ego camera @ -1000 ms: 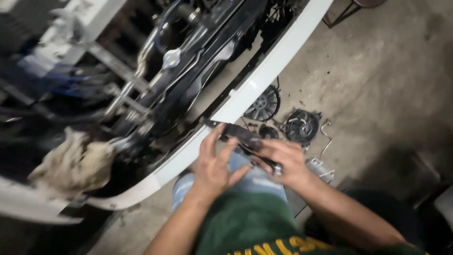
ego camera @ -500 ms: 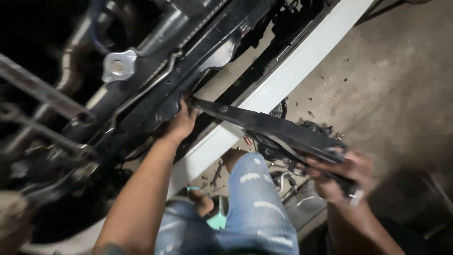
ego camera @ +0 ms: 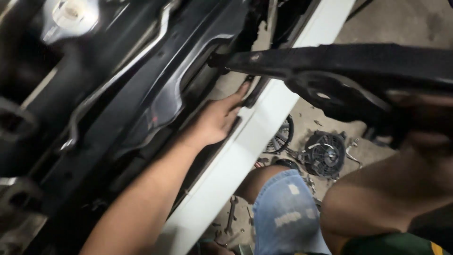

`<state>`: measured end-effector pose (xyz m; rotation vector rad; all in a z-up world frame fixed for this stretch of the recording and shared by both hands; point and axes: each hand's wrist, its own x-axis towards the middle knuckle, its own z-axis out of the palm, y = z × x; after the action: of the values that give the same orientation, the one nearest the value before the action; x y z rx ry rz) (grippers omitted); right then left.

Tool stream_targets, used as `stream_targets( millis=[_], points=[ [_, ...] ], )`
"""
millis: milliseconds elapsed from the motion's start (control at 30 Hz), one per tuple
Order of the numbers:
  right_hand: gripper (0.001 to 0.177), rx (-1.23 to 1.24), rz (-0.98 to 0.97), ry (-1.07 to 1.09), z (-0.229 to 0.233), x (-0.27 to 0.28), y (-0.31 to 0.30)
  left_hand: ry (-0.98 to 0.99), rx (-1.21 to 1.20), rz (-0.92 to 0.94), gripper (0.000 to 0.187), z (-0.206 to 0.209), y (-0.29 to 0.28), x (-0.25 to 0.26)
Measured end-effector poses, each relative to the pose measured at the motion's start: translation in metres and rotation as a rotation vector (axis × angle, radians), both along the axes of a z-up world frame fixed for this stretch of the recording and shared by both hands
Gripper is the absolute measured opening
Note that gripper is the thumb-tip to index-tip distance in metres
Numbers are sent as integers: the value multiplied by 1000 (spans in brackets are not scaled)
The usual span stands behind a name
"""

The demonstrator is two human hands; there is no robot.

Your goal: Installing and repairing mechanical components within a car engine bay, including working with the radiator fan and electrical wiring.

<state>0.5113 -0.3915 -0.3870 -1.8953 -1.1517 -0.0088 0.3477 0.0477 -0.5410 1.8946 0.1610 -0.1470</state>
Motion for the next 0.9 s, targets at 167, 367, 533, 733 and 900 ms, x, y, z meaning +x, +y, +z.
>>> stream_targets(
  millis=[167, 367, 533, 733, 900],
  points=[
    [22, 7, 67, -12, 11, -62, 194, -449, -180, 46, 54, -35, -8, -15],
    [16, -62, 187, -348, 18, -105, 260, -20, -351, 49, 48, -42, -8, -5],
    [14, -108, 157, -358, -7, -107, 285, -30, -123, 55, 46, -66, 10, -52],
    [14, -163, 113, -353, -33, -105, 304, 78, -147, -9, 46, -40, 31, -136],
    [17, -243, 44, -361, -38, -111, 318, 17, -328, 107, 46, -51, 11, -168]
  ],
)
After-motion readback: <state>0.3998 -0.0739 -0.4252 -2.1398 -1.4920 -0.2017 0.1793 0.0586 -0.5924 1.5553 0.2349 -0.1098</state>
